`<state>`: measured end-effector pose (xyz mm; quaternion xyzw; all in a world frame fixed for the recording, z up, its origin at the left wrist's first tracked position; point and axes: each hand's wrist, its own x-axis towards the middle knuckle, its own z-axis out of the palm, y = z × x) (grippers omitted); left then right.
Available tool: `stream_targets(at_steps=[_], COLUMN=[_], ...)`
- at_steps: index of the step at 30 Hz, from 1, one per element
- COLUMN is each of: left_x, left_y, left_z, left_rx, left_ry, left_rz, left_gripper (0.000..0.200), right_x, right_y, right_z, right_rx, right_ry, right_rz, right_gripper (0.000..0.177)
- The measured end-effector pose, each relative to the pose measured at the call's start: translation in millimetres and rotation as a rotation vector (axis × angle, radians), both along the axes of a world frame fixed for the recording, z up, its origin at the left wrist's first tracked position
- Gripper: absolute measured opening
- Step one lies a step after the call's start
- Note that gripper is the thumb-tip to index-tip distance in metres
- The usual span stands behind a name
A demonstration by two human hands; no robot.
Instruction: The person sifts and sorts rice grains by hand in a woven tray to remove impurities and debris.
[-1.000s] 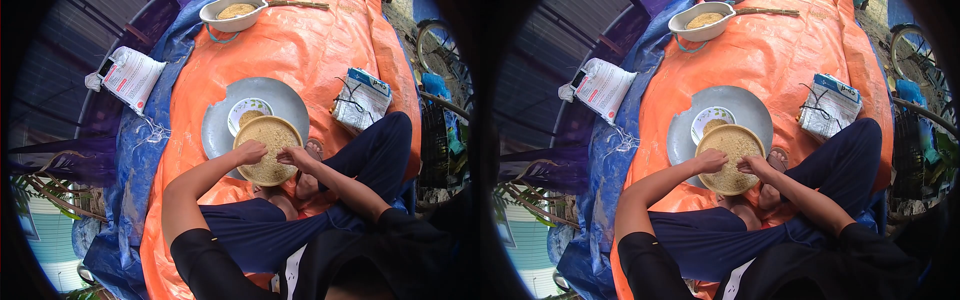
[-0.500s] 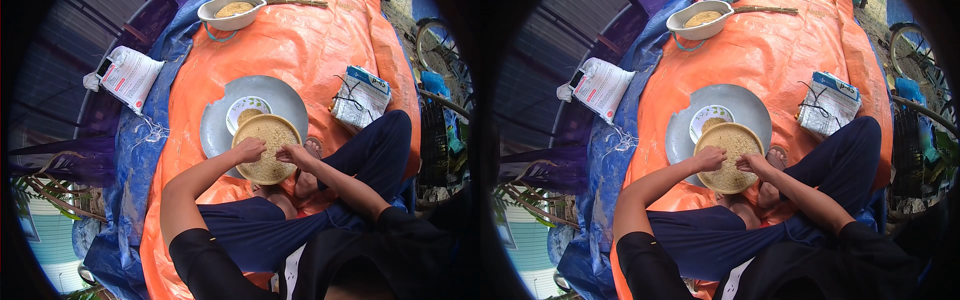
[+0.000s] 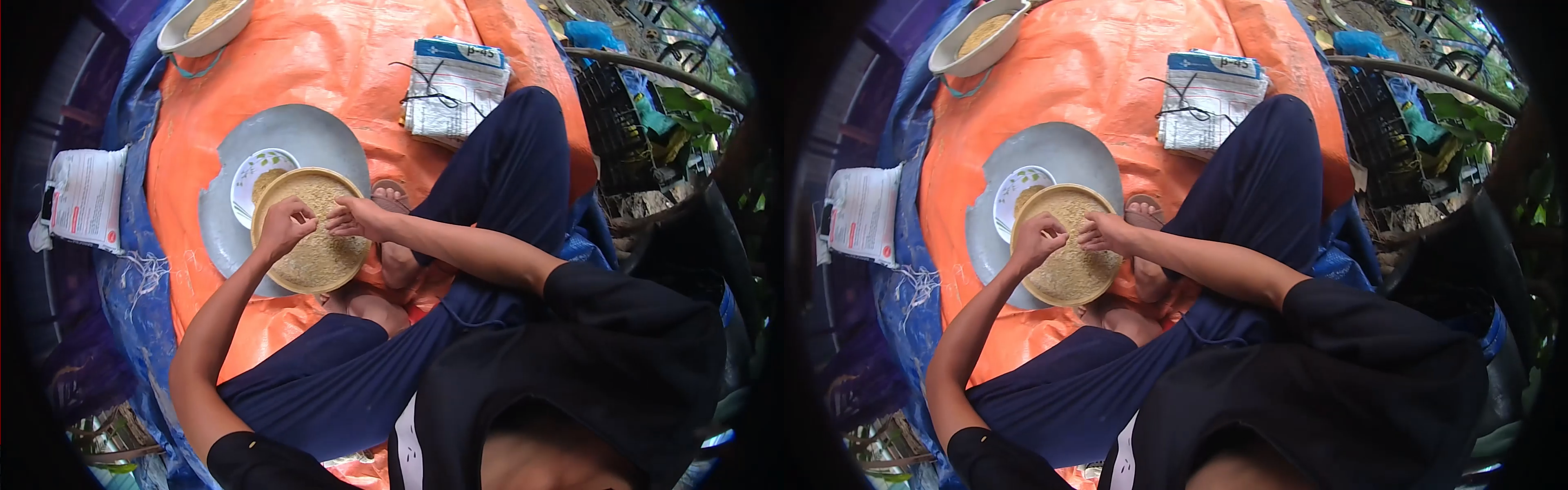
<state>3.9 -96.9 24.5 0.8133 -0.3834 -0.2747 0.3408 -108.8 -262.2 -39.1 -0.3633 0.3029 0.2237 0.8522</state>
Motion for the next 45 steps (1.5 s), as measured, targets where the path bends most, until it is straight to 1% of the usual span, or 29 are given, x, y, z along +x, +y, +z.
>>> stream_targets(at_steps=[2,3,4,5,8,12,13,16,17,19,21,25,28,31,37,40,43,45], left_x=[-6.3,-10.5,-13.2,-13.3,-1.4,14.7,16.9,15.9,14.0,10.3,7.8,7.7,12.3,16.3,13.9,13.4,11.9,14.5], left_y=[-8.3,-12.9,-16.1,-17.5,-11.4,10.6,16.3,29.7,32.5,36.5,39.4,37.1,36.0,33.9,28.3,24.7,20.6,21.5], left_z=[3.7,4.5,4.5,3.9,-7.7,-16.1,-17.1,-18.9,-20.3,-23.3,-24.9,-24.0,-21.6,-17.5,-17.5,-17.2,-14.2,-20.4], left_rx=[-0.024,-0.028,-0.032,-0.028,0.040,0.160,0.190,0.222,0.225,0.234,0.251,0.298,0.284,0.289,0.305,0.307,0.238,0.247], left_ry=[0.049,0.051,0.053,0.020,-0.027,-0.221,-0.214,-0.264,-0.256,-0.240,-0.287,-0.323,-0.401,-0.407,-0.438,-0.447,-0.493,-0.514], left_rz=[-0.029,-0.050,-0.067,-0.064,0.016,0.028,0.021,-0.010,-0.006,0.000,-0.056,-0.092,-0.097,-0.072,-0.049,-0.073,-0.113,-0.170], left_gripper=[0.015,0.015,0.014,0.018,0.018,0.015,0.013,0.012,0.011,0.010,0.009,0.007,0.007,0.008,0.010,0.011,0.009,0.008], right_x=[3.0,4.2,4.4,4.6,3.0,1.2,3.7,4.7,5.2,2.6,1.5,4.6,2.1,-0.2,0.1,-0.5,-0.7,-1.0], right_y=[-2.2,-2.5,-3.6,-4.3,-4.0,-7.5,-9.8,-12.7,-9.7,-4.0,-3.1,-5.0,-2.6,-1.7,-0.6,-1.4,-2.2,-2.3], right_z=[0.2,-2.5,-4.9,-7.2,-7.5,12.5,15.1,26.2,26.8,24.3,23.3,28.4,30.8,29.6,19.6,13.5,12.1,11.2], right_rx=[0.167,0.143,0.161,0.179,0.205,0.291,0.460,0.723,0.685,0.628,0.572,0.508,0.474,0.448,0.368,0.372,0.341,0.341], right_ry=[0.052,0.052,0.040,0.027,0.006,-0.016,-0.036,-0.176,-0.185,-0.168,-0.160,-0.218,-0.200,-0.198,-0.122,-0.109,-0.090,-0.089], right_rz=[-0.082,-0.087,-0.095,-0.101,-0.088,-0.087,-0.136,-0.138,-0.104,-0.107,-0.097,-0.048,-0.002,0.006,-0.050,-0.059,-0.058,-0.053], right_gripper=[0.060,0.065,0.065,0.064,0.064,0.063,0.062,0.061,0.057,0.053,0.048,0.046,0.047,0.049,0.053,0.055,0.056,0.057])
